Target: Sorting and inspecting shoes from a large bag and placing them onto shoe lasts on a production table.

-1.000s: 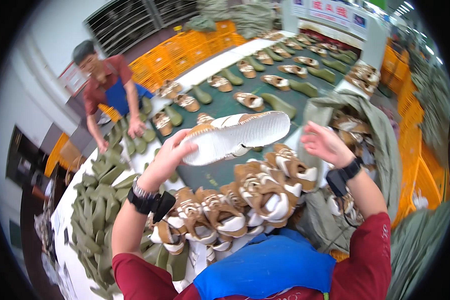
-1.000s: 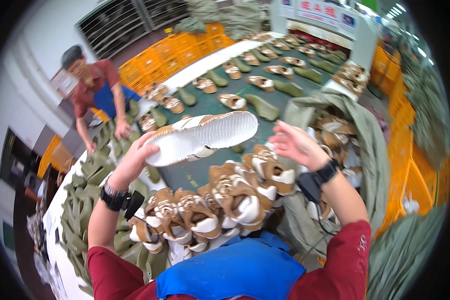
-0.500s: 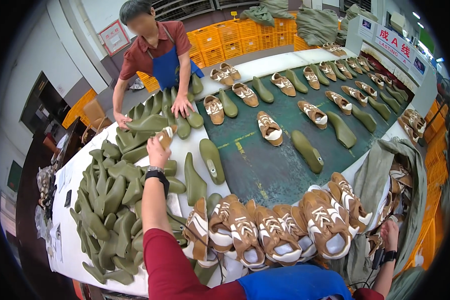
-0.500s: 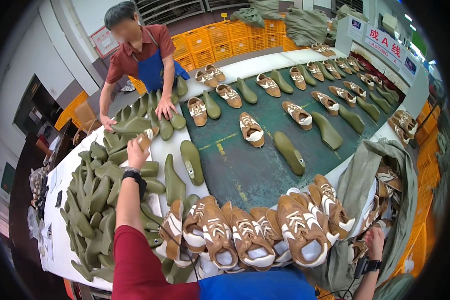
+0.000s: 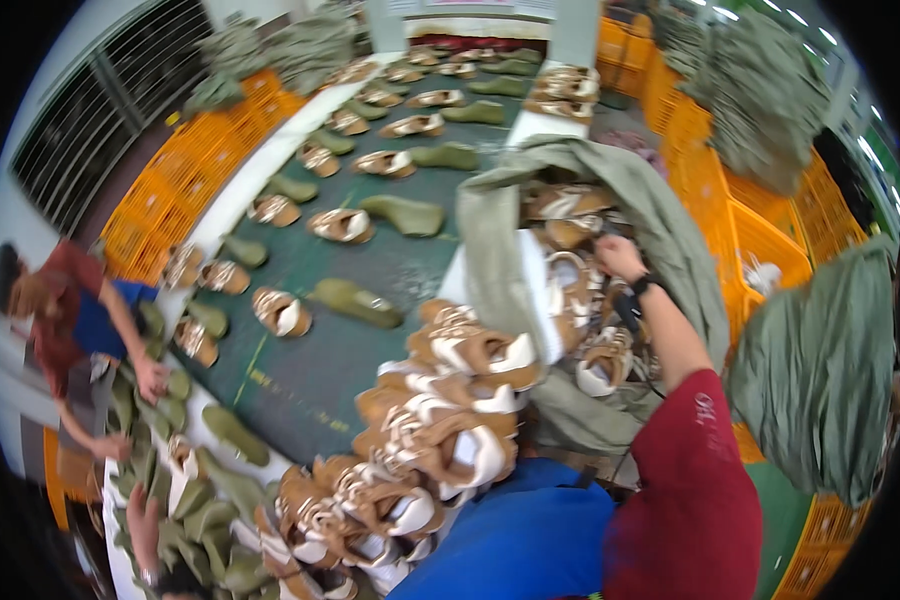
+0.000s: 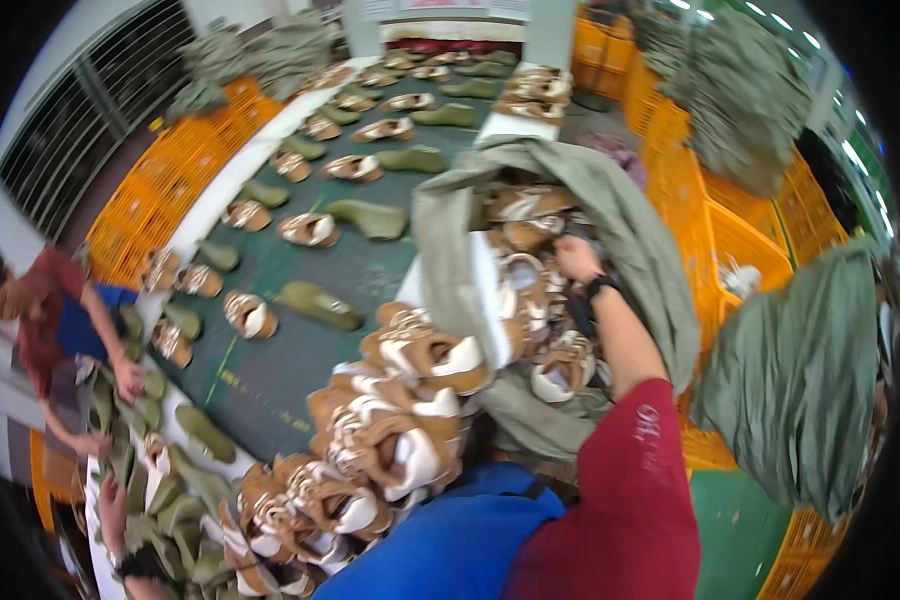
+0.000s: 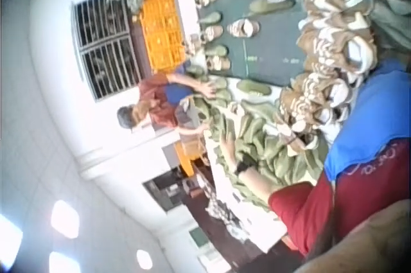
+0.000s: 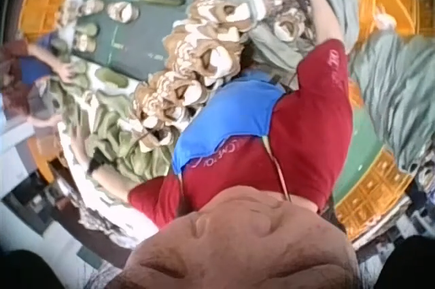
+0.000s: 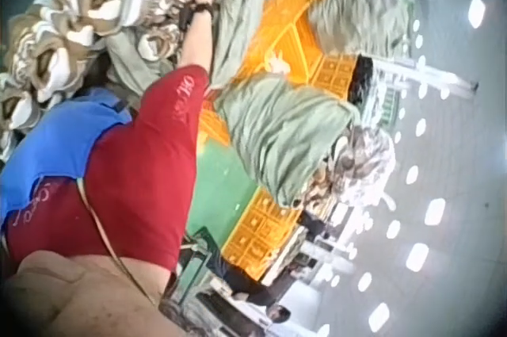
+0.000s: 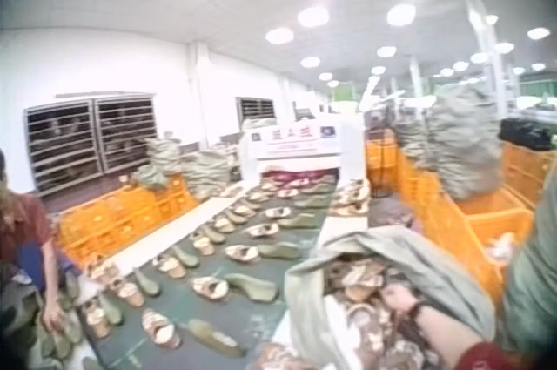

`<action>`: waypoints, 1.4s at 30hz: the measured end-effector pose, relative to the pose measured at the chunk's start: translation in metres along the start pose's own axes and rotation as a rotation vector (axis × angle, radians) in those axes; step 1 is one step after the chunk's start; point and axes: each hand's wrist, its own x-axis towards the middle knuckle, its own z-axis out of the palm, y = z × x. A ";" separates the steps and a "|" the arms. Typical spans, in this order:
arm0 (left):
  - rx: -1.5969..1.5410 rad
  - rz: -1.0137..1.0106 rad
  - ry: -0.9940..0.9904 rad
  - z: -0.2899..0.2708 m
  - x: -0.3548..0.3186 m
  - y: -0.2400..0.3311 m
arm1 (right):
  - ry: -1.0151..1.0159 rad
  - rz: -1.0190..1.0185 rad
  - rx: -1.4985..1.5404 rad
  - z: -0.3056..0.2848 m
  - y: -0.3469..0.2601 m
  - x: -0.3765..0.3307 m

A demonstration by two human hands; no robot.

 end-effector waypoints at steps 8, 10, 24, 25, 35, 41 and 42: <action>0.395 0.128 -0.048 0.018 -0.133 0.267 | 0.041 -0.147 -0.591 -0.009 -0.031 0.098; 0.332 0.012 -0.048 0.046 -0.149 0.326 | 0.367 -0.055 -0.402 -0.005 0.054 0.148; 0.164 0.599 -0.183 0.154 -0.116 0.415 | -0.507 -0.102 0.406 -0.119 -0.167 -0.020; 0.088 0.592 -0.257 0.162 -0.109 0.422 | -0.570 -0.098 0.458 -0.122 -0.174 -0.039; -0.859 0.206 -1.091 0.192 -0.104 0.434 | -0.827 -0.166 0.832 -0.071 -0.228 -0.162; -0.729 0.490 -0.724 0.199 -0.108 0.456 | -0.777 -0.352 0.928 -0.040 -0.215 -0.128; -0.727 0.484 -0.736 0.205 -0.109 0.462 | -0.618 -0.350 0.785 -0.045 -0.209 -0.120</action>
